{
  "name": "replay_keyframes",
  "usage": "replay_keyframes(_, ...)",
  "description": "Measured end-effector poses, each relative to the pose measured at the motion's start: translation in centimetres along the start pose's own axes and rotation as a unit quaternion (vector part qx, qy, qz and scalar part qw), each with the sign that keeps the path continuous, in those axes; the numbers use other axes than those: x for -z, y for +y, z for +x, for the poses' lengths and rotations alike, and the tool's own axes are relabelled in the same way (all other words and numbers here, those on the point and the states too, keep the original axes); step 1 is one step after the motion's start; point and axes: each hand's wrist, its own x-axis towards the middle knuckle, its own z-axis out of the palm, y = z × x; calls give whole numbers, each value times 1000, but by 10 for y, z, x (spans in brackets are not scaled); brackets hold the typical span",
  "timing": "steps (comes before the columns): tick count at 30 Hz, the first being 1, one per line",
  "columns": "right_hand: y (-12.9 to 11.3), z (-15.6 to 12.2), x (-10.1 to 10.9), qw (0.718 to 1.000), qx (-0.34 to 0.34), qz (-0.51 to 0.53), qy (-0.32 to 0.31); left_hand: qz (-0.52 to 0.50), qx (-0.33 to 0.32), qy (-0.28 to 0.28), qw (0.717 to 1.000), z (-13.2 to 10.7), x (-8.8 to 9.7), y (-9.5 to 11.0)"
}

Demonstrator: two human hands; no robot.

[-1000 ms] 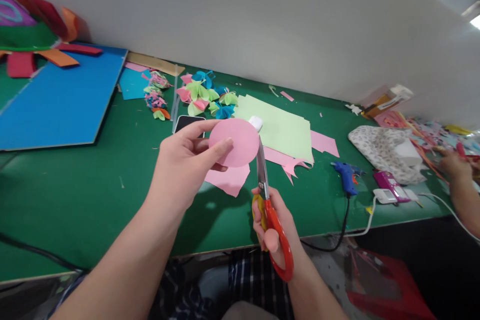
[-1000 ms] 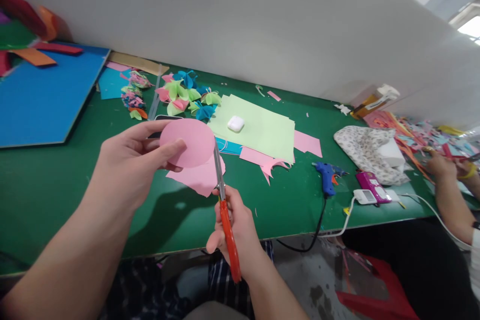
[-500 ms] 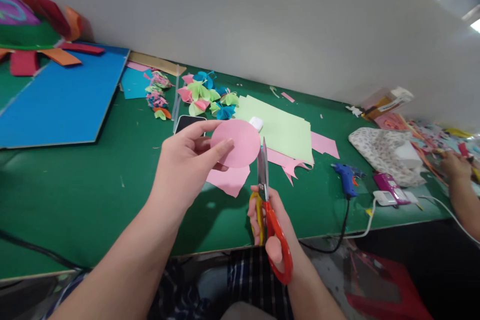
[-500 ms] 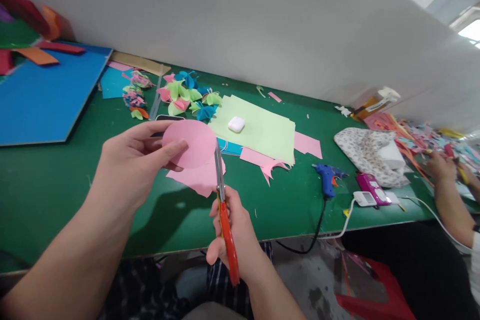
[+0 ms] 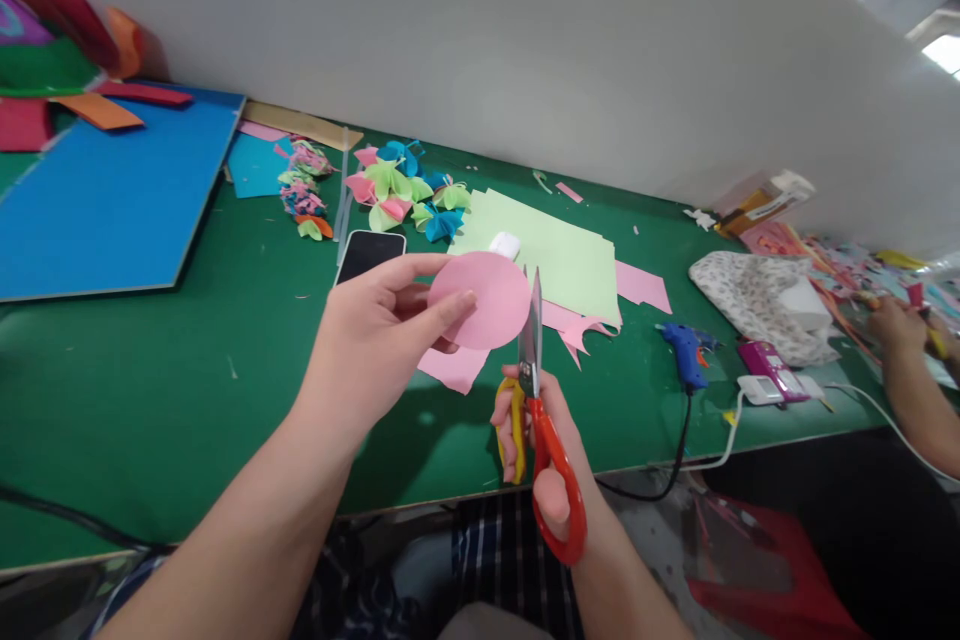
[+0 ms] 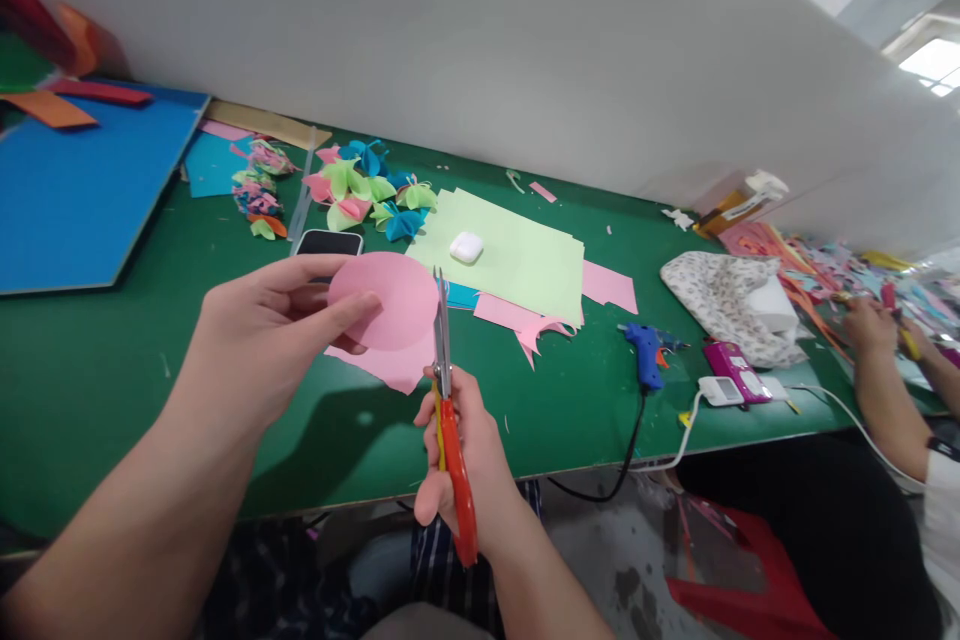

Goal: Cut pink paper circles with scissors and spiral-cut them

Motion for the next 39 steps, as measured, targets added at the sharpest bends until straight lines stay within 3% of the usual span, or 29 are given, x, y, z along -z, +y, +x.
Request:
replay_keyframes(4,5,-1,3,1000,-4,10,-6,17,-7,24,1000,0,0,1)
replay_keyframes(18,3,0,-2,1000,6,5,8,-2,-2,-31,1000,-1,1,1)
replay_keyframes(39,3,0,-2,1000,0,11,8,18,12,-10,1000,-3,-4,9)
